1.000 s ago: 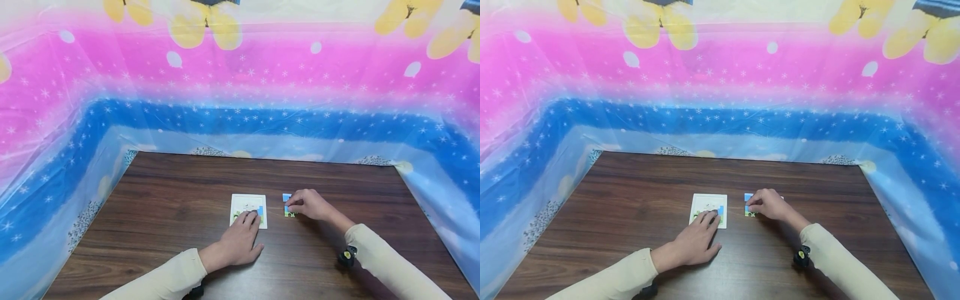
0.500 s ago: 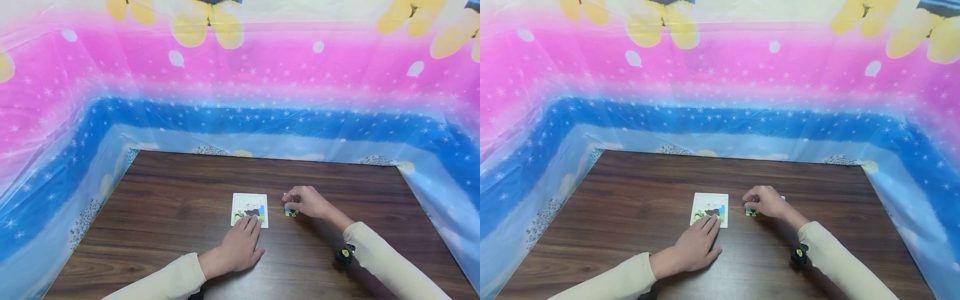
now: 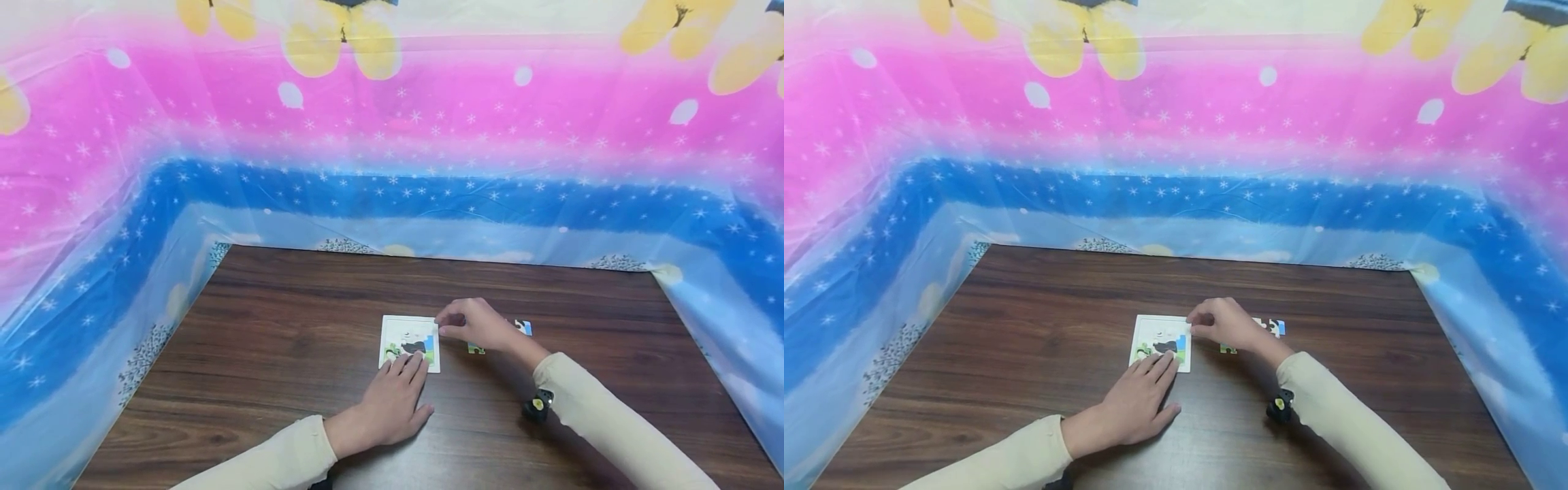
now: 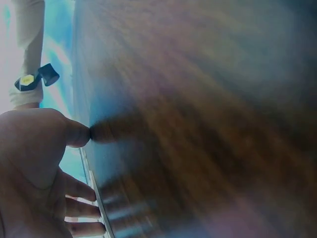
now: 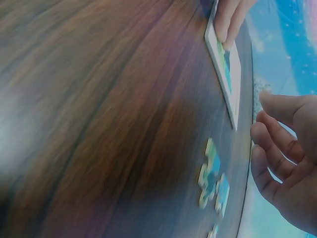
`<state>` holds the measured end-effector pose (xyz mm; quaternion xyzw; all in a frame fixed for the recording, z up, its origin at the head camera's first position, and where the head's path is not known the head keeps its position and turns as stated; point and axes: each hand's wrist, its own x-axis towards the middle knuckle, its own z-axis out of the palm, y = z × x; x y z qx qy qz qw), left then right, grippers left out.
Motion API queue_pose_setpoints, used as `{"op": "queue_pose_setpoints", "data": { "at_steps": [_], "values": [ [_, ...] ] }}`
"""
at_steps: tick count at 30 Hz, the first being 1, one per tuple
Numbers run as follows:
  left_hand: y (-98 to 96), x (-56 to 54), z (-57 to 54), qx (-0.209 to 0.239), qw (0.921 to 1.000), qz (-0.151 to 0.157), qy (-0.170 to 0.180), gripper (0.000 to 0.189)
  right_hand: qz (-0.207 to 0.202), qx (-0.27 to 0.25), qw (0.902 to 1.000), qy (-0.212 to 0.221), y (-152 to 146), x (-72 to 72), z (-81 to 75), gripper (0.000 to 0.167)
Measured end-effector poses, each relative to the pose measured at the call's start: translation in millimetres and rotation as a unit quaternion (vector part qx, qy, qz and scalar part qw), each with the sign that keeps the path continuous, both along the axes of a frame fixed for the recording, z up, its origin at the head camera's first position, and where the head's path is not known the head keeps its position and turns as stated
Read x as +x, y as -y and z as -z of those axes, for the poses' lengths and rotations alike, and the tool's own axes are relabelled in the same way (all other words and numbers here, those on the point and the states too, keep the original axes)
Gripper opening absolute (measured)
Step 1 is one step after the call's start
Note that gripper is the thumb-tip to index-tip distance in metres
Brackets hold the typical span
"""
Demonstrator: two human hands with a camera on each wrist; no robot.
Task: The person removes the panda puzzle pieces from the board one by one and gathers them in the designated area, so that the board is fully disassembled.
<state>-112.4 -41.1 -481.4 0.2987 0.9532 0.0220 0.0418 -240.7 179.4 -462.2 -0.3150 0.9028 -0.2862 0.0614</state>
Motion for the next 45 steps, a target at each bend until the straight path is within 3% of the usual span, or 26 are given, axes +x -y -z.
{"op": "queue_pose_setpoints", "data": {
  "at_steps": [7,21,36,45],
  "values": [
    [-1.6,-2.6,2.0,-0.015,0.9995,0.001,-0.026,0.072,-0.025,-0.002,0.9997,-0.003,20,-7.4,2.3,0.018],
    [-3.9,-4.0,1.8,-0.015,0.9998,-0.011,0.010,0.073,-0.057,0.027,0.9980,0.004,49,-17.7,12.5,0.017],
    [-2.4,-7.8,3.5,-0.016,0.9999,-0.003,-0.001,0.073,-0.112,0.039,0.9930,0.005,58,-17.7,13.8,0.016],
    [-1.9,-10.0,1.1,-0.021,0.9998,-0.001,0.002,0.073,-0.103,0.031,0.9940,0.017,59,-17.1,14.7,0.014]
  ]
}}
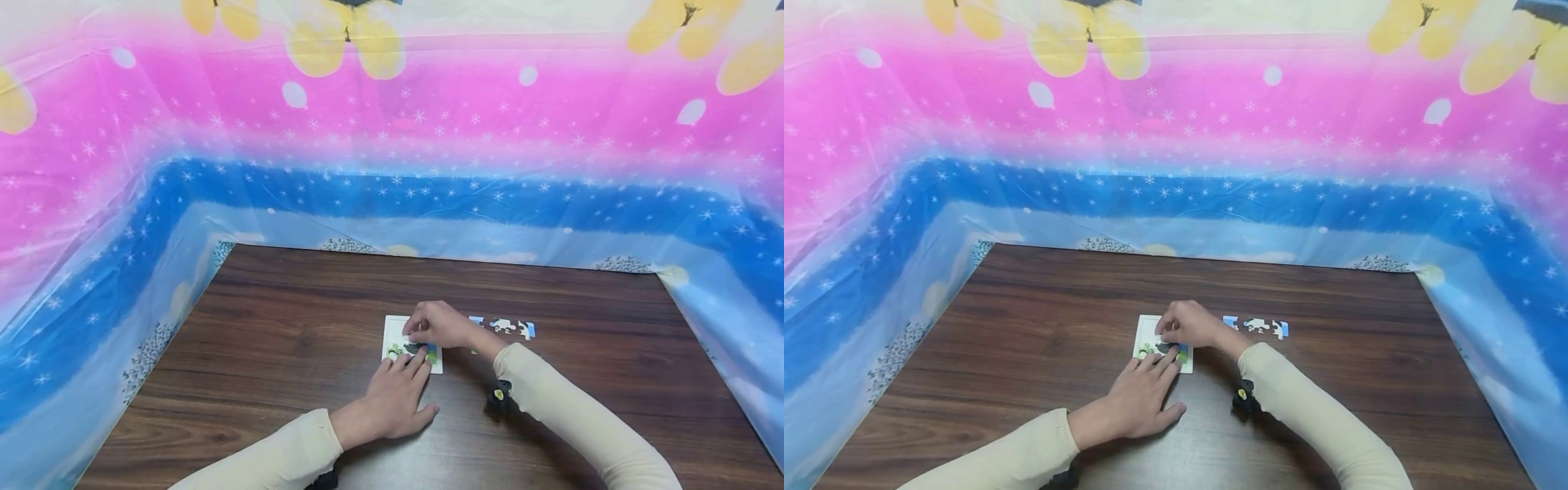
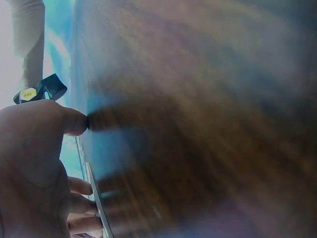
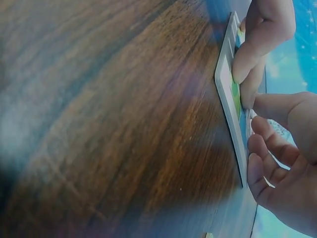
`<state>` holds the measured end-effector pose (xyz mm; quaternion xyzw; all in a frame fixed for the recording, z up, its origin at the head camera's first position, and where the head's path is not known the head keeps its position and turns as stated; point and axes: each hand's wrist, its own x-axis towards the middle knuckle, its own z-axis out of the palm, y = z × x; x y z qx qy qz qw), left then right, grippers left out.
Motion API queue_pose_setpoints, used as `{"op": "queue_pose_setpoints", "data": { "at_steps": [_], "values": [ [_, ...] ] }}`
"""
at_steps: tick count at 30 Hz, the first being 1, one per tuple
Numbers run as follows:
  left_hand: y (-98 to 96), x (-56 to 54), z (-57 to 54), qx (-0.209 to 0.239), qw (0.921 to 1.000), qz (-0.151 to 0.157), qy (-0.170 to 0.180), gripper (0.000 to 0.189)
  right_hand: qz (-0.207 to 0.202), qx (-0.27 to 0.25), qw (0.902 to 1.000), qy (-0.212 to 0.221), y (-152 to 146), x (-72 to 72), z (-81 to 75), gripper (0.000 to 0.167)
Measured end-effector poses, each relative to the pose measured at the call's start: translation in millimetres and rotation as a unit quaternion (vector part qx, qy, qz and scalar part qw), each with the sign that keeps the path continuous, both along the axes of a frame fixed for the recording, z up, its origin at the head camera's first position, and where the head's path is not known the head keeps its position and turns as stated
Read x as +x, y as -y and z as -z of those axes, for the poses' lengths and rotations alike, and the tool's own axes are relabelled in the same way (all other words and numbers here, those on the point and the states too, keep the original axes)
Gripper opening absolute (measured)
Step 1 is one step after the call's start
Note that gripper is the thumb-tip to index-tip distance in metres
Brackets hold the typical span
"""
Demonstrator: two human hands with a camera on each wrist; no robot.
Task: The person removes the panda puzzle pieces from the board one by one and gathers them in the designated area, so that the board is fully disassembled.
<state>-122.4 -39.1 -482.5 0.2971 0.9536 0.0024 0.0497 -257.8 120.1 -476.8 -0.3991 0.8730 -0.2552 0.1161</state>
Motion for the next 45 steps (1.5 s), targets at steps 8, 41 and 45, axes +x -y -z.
{"op": "queue_pose_setpoints", "data": {
  "at_steps": [8,41,45],
  "values": [
    [-0.8,0.1,-1.6,-0.005,1.0000,0.001,-0.002,0.072,0.021,-0.021,0.9993,0.022,-1,3.4,-2.7,0.013],
    [-0.3,0.9,-3.1,-0.004,0.9998,0.009,0.015,0.075,0.190,-0.093,0.9757,0.055,-109,15.6,-32.2,0.023],
    [0.4,1.0,-3.3,-0.009,0.9998,0.012,0.011,0.075,0.210,-0.084,0.9724,0.057,-129,19.5,-30.0,0.020]
  ]
}}
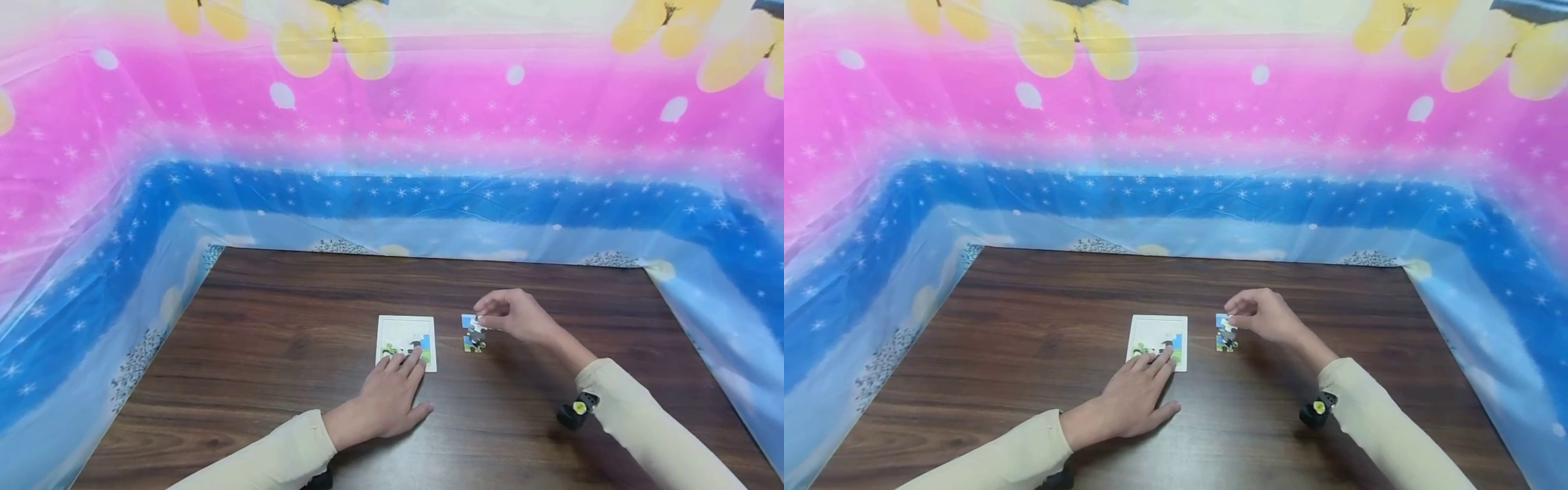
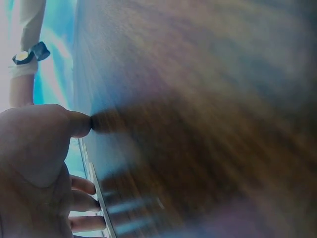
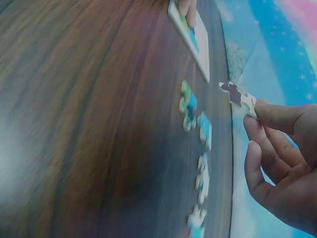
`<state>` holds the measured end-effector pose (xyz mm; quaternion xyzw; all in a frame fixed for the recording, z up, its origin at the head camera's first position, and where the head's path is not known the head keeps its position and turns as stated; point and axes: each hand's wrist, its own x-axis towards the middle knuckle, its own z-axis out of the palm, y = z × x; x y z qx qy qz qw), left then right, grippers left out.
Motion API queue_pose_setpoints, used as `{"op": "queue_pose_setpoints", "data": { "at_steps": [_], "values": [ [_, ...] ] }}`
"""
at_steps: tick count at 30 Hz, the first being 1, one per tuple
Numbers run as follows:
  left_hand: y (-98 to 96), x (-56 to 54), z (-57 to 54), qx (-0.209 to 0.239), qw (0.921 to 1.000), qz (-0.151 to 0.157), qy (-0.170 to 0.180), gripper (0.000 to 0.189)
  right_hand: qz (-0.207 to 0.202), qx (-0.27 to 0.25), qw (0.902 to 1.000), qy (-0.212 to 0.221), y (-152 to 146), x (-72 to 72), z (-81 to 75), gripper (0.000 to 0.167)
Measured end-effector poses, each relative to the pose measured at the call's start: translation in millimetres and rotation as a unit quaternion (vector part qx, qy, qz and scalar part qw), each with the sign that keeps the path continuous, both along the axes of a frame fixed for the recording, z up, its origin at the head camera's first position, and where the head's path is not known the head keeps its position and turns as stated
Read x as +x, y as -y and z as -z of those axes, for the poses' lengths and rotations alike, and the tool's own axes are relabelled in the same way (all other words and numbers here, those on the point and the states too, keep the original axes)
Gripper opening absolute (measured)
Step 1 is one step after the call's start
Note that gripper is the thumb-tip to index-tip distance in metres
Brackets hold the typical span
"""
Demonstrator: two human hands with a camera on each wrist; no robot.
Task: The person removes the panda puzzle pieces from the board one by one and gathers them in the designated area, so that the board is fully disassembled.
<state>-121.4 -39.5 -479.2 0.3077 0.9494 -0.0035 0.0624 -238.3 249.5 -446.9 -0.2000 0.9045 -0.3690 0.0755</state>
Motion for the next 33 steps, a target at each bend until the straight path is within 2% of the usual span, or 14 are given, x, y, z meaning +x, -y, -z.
{"op": "queue_pose_setpoints", "data": {
  "at_steps": [6,14,26,33],
  "values": [
    [0.5,-0.3,0.7,-0.006,1.0000,0.004,-0.006,0.075,0.014,0.007,0.9999,0.006,-21,6.5,6.5,0.018],
    [0.9,-0.3,1.5,-0.006,0.9999,0.006,-0.013,0.074,0.031,0.015,0.9993,0.018,-33,10.2,13.9,0.018],
    [0.9,1.0,2.1,0.000,0.9998,0.007,-0.016,0.073,0.036,0.031,0.9988,0.014,-36,8.2,27.2,0.011],
    [0.9,2.0,3.6,0.006,0.9998,0.001,-0.018,0.072,0.030,0.047,0.9985,-0.002,-34,6.9,25.8,0.013]
  ]
}}
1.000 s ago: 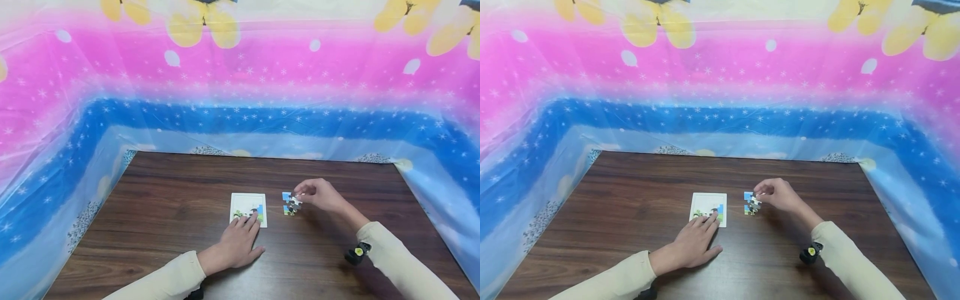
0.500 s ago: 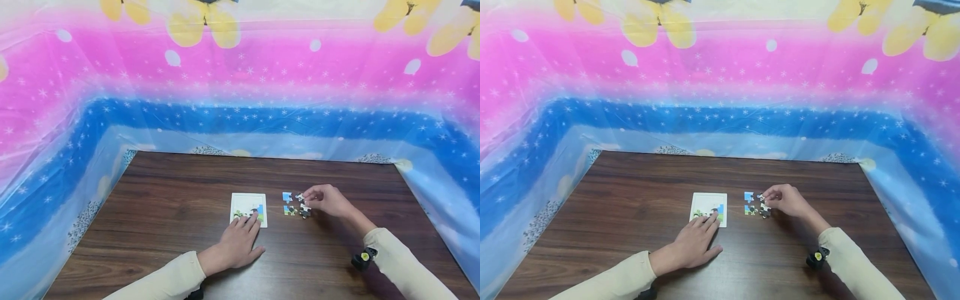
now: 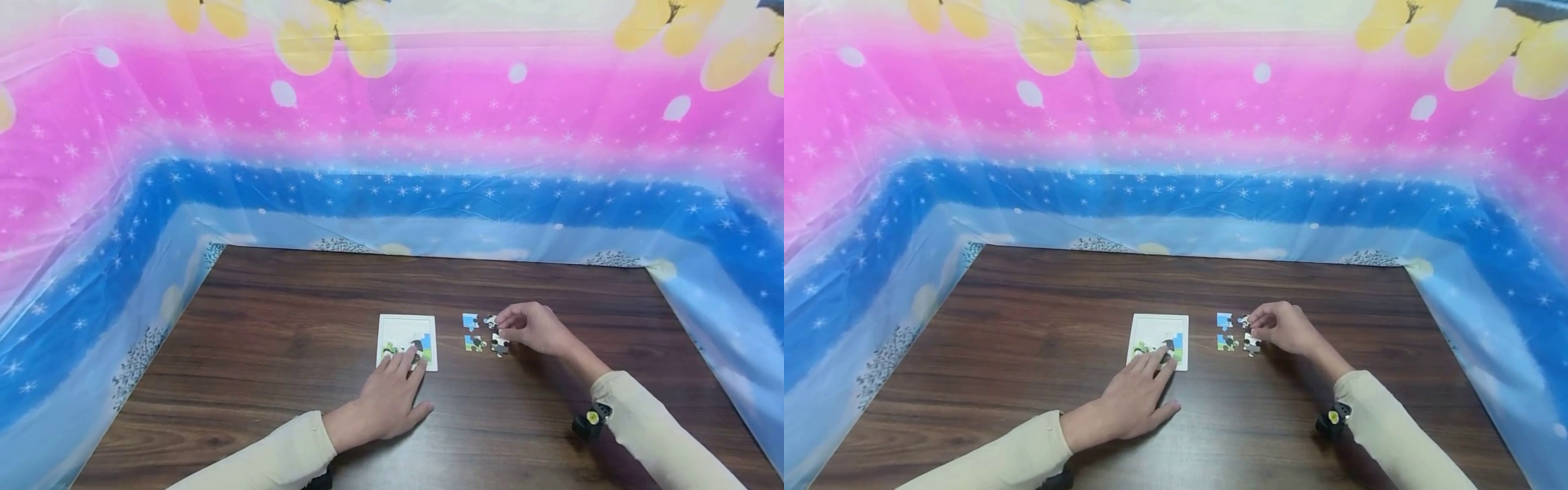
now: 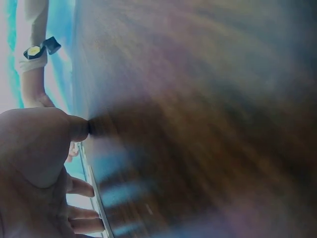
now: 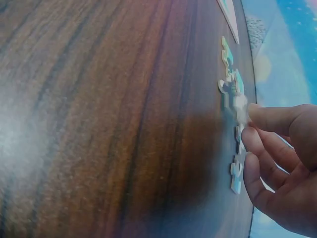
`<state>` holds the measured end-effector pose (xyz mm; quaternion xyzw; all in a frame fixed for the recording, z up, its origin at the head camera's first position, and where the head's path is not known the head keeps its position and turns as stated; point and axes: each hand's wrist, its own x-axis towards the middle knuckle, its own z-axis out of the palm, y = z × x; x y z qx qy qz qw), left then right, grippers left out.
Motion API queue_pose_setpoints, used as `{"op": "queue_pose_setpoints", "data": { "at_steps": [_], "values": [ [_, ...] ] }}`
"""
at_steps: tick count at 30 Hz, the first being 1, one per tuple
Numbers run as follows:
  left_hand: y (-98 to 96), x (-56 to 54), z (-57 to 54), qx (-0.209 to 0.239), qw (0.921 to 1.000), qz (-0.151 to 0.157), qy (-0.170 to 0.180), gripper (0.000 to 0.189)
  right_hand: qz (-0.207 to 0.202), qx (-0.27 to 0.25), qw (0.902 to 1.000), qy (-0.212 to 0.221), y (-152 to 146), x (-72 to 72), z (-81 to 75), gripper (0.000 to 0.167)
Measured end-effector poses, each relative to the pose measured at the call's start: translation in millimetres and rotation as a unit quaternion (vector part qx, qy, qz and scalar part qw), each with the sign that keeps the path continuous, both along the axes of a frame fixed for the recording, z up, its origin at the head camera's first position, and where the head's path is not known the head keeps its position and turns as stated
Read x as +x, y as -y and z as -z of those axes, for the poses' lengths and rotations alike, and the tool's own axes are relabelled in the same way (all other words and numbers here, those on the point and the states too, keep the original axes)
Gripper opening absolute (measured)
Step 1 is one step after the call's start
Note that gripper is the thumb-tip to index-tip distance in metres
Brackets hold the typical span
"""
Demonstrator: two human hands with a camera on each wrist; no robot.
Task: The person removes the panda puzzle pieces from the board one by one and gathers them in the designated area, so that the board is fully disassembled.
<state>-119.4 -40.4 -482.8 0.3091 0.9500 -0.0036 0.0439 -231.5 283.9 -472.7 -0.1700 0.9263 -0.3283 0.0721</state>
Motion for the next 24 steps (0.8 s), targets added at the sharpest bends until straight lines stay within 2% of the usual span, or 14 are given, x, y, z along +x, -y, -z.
{"op": "queue_pose_setpoints", "data": {
  "at_steps": [9,16,24],
  "values": [
    [5.6,0.0,-1.9,0.014,0.9992,0.023,-0.028,0.071,-0.018,0.003,0.9995,-0.027,15,-7.4,-11.9,0.015],
    [12.3,1.4,-5.6,0.032,0.9991,0.028,0.004,0.070,-0.050,-0.008,0.9985,-0.024,40,-11.7,-17.0,0.018],
    [14.9,1.3,-4.8,0.034,0.9989,0.022,0.022,0.069,-0.099,-0.016,0.9943,-0.036,71,-12.7,-17.1,0.025]
  ]
}}
